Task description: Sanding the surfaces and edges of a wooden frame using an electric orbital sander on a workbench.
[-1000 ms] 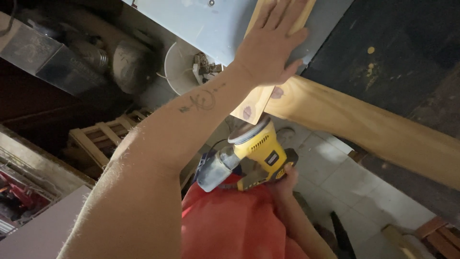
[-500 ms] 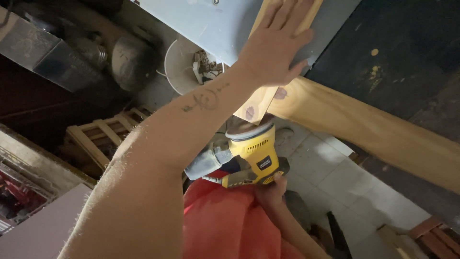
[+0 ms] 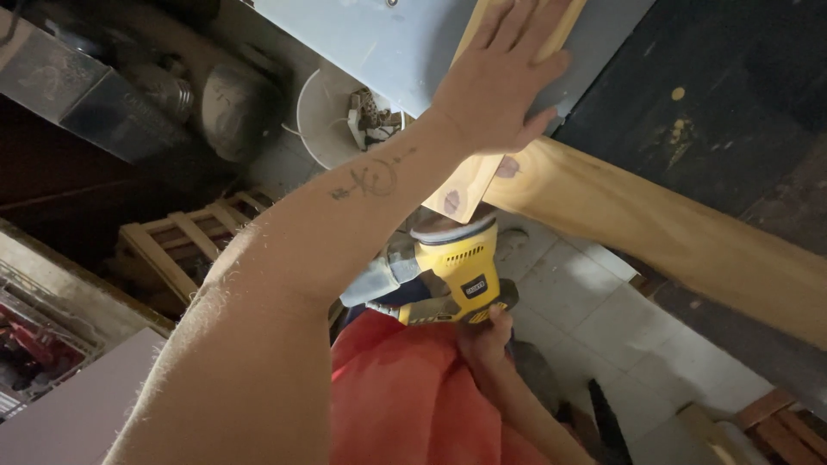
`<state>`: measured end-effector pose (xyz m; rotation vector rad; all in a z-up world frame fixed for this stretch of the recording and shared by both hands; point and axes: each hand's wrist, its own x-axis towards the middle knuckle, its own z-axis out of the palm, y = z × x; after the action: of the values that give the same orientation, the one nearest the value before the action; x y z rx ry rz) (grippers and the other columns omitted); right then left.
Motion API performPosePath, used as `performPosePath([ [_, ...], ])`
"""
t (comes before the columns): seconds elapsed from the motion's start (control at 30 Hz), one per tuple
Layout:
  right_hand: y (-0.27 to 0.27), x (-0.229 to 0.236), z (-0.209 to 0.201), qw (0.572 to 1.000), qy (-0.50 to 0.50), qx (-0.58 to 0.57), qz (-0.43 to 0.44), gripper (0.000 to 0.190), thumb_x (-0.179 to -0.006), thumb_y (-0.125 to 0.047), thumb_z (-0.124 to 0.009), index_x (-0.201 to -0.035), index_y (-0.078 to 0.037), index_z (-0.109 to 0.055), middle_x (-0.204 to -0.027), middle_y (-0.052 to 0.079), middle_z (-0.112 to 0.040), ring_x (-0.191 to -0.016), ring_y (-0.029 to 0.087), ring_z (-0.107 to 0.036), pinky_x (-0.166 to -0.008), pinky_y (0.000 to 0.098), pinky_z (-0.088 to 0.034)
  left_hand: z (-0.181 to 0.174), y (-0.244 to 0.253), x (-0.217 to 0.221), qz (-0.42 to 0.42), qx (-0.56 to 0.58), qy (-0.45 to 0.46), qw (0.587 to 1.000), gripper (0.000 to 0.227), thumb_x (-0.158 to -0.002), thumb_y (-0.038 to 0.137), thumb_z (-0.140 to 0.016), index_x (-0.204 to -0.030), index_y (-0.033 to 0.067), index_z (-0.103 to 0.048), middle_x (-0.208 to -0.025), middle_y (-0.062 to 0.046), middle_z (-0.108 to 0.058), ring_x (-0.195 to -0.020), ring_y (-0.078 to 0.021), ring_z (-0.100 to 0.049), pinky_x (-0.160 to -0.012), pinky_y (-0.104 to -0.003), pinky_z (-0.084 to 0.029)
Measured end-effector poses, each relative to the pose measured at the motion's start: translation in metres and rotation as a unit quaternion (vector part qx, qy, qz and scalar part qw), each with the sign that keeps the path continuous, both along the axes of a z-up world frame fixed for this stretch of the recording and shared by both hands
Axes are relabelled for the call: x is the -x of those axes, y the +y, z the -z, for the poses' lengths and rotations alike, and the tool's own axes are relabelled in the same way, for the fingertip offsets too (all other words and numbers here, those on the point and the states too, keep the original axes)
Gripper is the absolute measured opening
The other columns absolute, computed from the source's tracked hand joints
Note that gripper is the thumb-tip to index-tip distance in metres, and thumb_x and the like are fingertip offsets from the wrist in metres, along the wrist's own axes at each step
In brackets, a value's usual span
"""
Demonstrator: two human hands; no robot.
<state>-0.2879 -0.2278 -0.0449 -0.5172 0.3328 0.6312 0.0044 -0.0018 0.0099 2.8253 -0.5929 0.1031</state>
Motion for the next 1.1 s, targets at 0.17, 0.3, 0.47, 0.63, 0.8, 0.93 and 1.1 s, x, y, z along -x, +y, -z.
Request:
performPosePath([
  [0.17,-0.007,-0.006,0.0,0.998,-0.004,0.057,-0.018,0.051,-0.095,-0.043,-0.073,-0.128,-0.005,-0.065,-0.115,0.014,-0.074,-0.103,0.028,-0.072,-0.085,0.0405,-0.06,0.0,0.001,-0.001,0.007,0.007,-0.007,1.0,0.061,-0.107,0.055,-0.078,-0.147,0.0099,-0.068,-0.167,-0.029,-0.022,-0.155,-0.0508,-0.018,-0.129,-0.065,-0.018],
  [0.3,-0.017,0.002,0.018,0.997,0.05,0.048,-0.023,0.055,-0.091,-0.041,-0.079,-0.128,-0.003,-0.065,-0.116,0.015,-0.074,-0.105,0.029,-0.071,-0.088,0.0402,-0.06,0.01,0.002,-0.001,0.006,-0.004,-0.041,0.999,0.061,-0.109,0.059,-0.083,-0.147,0.0135,-0.07,-0.17,-0.026,-0.016,-0.157,-0.0492,-0.016,-0.129,-0.066,-0.021],
  [0.47,-0.041,0.005,0.001,0.997,0.047,0.052,-0.034,0.046,-0.092,-0.033,-0.077,-0.126,-0.004,-0.067,-0.117,0.012,-0.074,-0.106,0.029,-0.07,-0.089,0.0413,-0.058,0.007,0.001,-0.003,0.001,0.001,0.011,1.0,0.071,-0.116,0.065,-0.071,-0.165,0.0152,-0.056,-0.172,-0.021,-0.004,-0.159,-0.0443,-0.004,-0.131,-0.066,-0.017],
  [0.63,-0.075,0.004,-0.021,0.986,0.08,0.124,-0.079,0.061,-0.084,-0.038,-0.08,-0.13,-0.002,-0.064,-0.117,0.015,-0.073,-0.104,0.032,-0.071,-0.081,0.0434,-0.06,-0.036,-0.021,0.052,-0.021,0.167,0.013,0.986,0.072,-0.11,0.05,-0.07,-0.155,0.0009,-0.043,-0.16,-0.021,-0.038,-0.142,-0.0461,-0.051,-0.11,-0.059,-0.048],
  [0.8,-0.088,-0.007,-0.066,0.98,-0.023,0.198,-0.019,0.01,-0.09,-0.011,-0.067,-0.098,-0.011,-0.061,-0.08,0.002,-0.061,-0.069,0.015,-0.057,-0.064,0.0323,-0.049,-0.197,-0.095,0.194,0.046,0.124,0.291,0.948,0.029,-0.092,0.038,-0.065,-0.099,0.0105,-0.062,-0.089,-0.014,-0.066,-0.082,-0.0409,-0.068,-0.058,-0.059,-0.05],
  [0.93,-0.093,-0.033,-0.098,0.962,-0.067,0.263,-0.041,0.024,-0.088,-0.014,-0.072,-0.11,-0.011,-0.061,-0.095,0.004,-0.066,-0.084,0.018,-0.062,-0.076,0.0352,-0.052,-0.197,-0.139,0.235,0.012,0.0,0.228,0.973,0.099,-0.063,0.054,-0.095,-0.141,0.011,-0.051,-0.116,-0.01,-0.055,-0.098,-0.0311,-0.063,-0.062,-0.046,-0.056],
  [1.1,-0.088,-0.078,-0.208,0.892,0.001,0.433,-0.127,0.048,-0.082,-0.017,-0.072,-0.127,-0.011,-0.058,-0.106,0.008,-0.071,-0.093,0.022,-0.068,-0.084,0.0388,-0.056,-0.194,-0.186,0.248,-0.099,-0.136,-0.016,0.986,0.055,-0.087,0.018,-0.069,-0.141,0.0123,-0.059,-0.124,-0.016,-0.057,-0.079,-0.0271,-0.061,-0.048,-0.032,-0.051],
])
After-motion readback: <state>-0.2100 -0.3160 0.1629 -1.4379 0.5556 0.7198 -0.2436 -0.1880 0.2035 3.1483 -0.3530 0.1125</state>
